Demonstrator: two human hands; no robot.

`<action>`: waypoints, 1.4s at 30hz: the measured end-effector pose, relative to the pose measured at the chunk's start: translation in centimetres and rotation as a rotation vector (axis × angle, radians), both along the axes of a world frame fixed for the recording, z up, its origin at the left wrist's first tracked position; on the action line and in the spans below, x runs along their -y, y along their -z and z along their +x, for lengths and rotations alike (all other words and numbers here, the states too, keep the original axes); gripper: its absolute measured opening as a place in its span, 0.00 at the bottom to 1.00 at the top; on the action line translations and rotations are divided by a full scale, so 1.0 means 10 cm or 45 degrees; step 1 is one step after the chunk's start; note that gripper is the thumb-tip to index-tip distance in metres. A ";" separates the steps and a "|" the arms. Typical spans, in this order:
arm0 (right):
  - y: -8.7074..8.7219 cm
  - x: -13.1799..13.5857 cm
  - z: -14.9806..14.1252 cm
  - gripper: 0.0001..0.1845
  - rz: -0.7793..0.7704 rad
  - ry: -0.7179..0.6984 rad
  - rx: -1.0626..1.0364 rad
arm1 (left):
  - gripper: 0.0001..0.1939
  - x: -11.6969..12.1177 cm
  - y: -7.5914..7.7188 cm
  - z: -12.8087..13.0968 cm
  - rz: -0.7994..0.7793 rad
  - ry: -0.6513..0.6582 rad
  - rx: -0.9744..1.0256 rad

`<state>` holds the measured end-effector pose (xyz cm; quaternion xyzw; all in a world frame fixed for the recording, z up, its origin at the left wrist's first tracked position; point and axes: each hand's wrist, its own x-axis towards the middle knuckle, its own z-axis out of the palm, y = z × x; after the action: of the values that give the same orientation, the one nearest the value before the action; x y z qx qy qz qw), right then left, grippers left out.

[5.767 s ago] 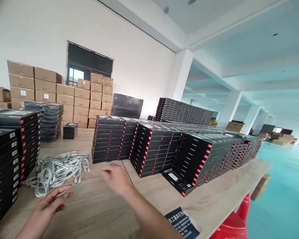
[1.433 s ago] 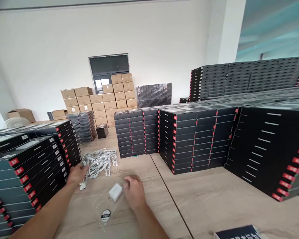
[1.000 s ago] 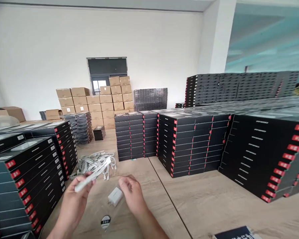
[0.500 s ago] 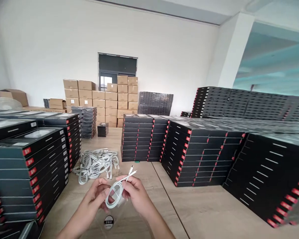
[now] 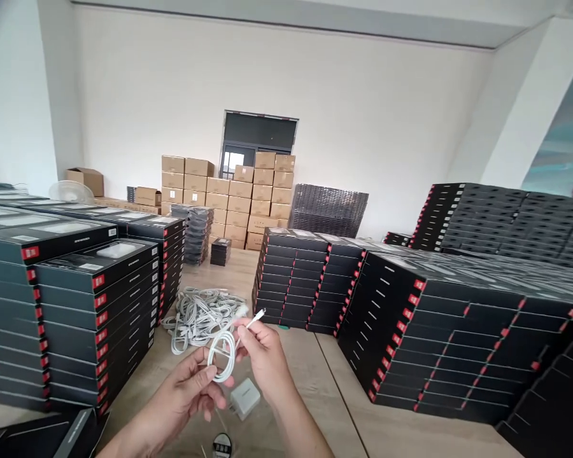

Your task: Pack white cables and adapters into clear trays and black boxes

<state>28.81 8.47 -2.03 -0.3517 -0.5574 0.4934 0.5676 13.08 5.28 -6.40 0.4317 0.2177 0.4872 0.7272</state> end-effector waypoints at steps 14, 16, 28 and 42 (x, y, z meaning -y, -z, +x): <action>-0.04 0.06 0.01 0.19 -0.038 -0.037 0.040 | 0.11 0.11 -0.11 -0.01 -0.281 0.161 0.312; -0.05 0.07 0.01 0.19 -0.032 -0.028 0.045 | 0.13 0.12 -0.10 0.00 -0.296 0.260 0.399; -0.03 0.03 0.05 0.23 -0.179 0.141 0.153 | 0.16 0.05 0.01 0.03 0.164 -0.178 -0.167; -0.03 0.06 -0.14 0.20 -0.207 0.084 -0.304 | 0.14 0.06 -0.08 0.02 0.454 -0.637 -0.555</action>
<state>27.42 7.91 -1.68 -0.3535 -0.4323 0.5564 0.6153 13.23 4.71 -5.60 0.5786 0.3777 0.5767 0.4359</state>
